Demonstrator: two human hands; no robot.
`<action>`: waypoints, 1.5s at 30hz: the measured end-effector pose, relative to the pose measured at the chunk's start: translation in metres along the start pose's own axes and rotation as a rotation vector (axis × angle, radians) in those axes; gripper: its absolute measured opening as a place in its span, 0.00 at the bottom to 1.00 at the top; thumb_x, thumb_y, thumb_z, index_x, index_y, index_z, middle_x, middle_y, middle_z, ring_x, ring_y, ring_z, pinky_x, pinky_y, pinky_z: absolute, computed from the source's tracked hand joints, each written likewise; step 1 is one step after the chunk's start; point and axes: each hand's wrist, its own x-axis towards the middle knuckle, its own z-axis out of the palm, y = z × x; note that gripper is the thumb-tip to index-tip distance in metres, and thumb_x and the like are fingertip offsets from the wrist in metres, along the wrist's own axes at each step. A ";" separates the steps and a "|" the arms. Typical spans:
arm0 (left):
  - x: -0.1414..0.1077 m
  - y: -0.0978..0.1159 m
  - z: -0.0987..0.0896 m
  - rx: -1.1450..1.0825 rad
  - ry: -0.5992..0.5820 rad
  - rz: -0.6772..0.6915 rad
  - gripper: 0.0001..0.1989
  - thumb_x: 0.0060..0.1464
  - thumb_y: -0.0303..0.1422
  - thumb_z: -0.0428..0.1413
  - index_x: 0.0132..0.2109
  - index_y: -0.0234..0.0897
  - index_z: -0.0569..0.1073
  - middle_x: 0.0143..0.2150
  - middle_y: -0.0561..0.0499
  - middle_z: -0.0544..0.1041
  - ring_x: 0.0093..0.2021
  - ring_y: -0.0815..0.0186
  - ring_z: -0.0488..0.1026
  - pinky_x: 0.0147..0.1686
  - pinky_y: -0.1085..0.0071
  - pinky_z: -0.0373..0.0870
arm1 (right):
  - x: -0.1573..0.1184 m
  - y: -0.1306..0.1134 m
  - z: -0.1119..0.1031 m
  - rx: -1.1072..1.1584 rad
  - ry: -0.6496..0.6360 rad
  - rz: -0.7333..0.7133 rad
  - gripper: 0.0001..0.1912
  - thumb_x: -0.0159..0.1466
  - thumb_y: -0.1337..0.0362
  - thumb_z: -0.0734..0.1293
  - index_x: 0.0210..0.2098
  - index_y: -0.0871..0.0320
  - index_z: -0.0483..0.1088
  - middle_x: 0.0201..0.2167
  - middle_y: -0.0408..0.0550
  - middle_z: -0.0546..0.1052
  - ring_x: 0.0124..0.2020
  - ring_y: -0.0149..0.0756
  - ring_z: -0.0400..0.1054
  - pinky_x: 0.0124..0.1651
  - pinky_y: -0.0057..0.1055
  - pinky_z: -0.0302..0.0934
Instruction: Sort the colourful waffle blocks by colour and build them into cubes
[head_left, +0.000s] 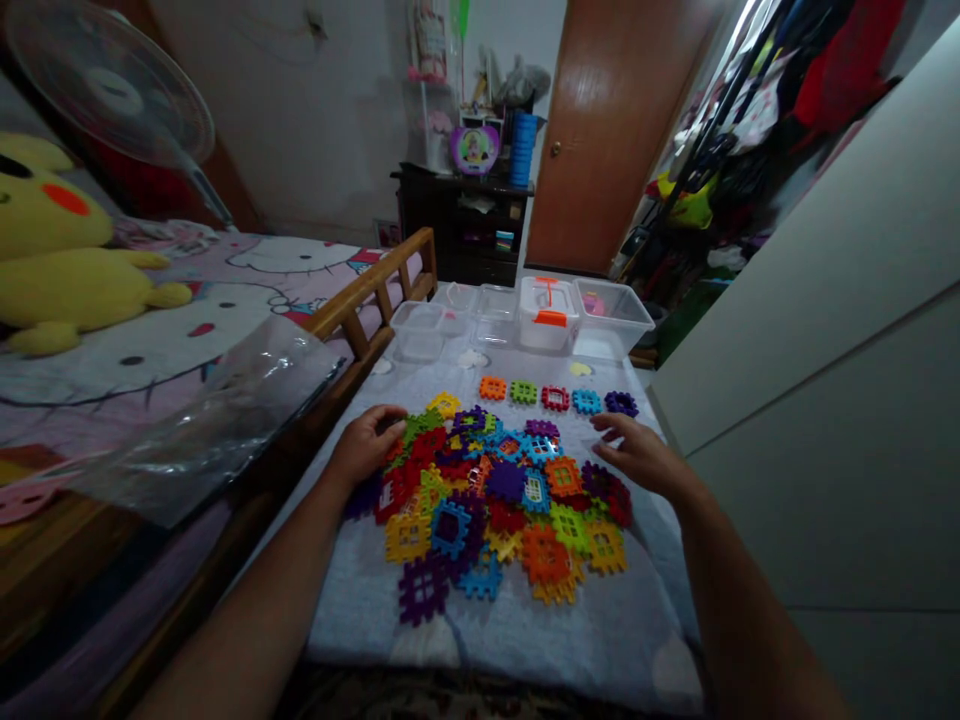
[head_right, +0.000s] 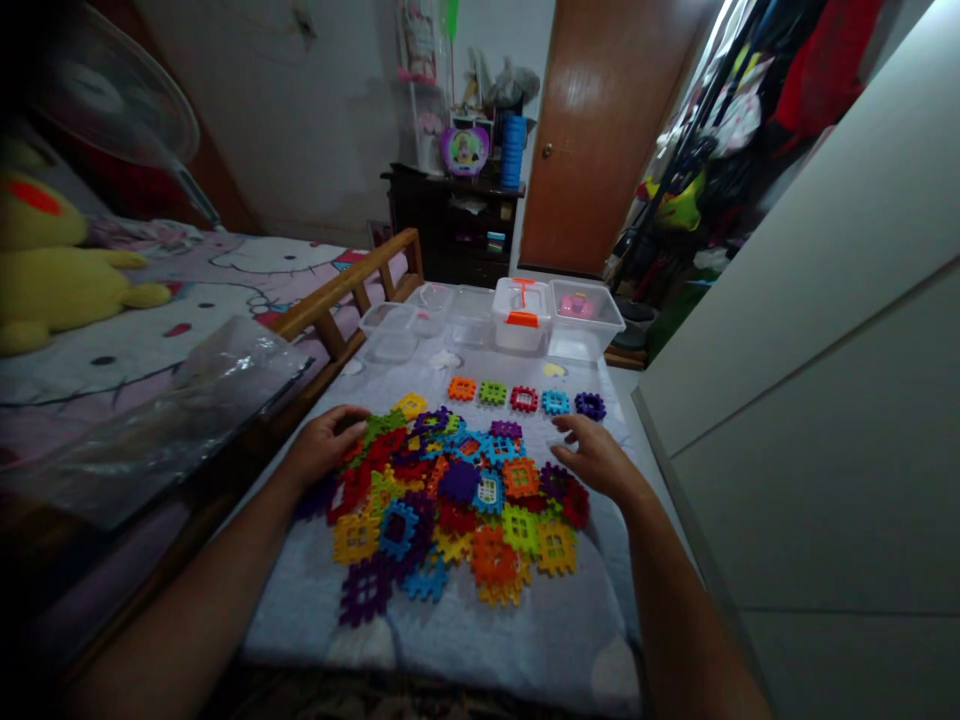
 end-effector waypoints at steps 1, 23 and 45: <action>0.000 0.000 0.000 -0.005 -0.004 0.001 0.23 0.51 0.49 0.55 0.45 0.37 0.77 0.45 0.45 0.81 0.45 0.55 0.77 0.48 0.62 0.72 | -0.004 -0.005 0.007 0.015 -0.023 0.018 0.18 0.60 0.61 0.68 0.50 0.54 0.73 0.45 0.53 0.79 0.41 0.43 0.75 0.45 0.39 0.71; 0.002 0.010 0.001 -0.238 -0.059 -0.052 0.22 0.43 0.42 0.61 0.45 0.37 0.78 0.47 0.44 0.81 0.47 0.53 0.77 0.50 0.57 0.72 | -0.009 0.012 0.039 0.543 0.210 0.315 0.23 0.54 0.49 0.72 0.43 0.57 0.76 0.36 0.49 0.81 0.33 0.40 0.73 0.35 0.35 0.66; 0.027 0.046 -0.004 0.237 0.276 0.298 0.06 0.51 0.26 0.52 0.36 0.38 0.73 0.39 0.46 0.75 0.46 0.56 0.72 0.52 0.61 0.67 | -0.010 0.010 0.038 0.714 0.231 0.333 0.23 0.53 0.51 0.72 0.43 0.59 0.74 0.31 0.46 0.77 0.24 0.31 0.64 0.27 0.30 0.60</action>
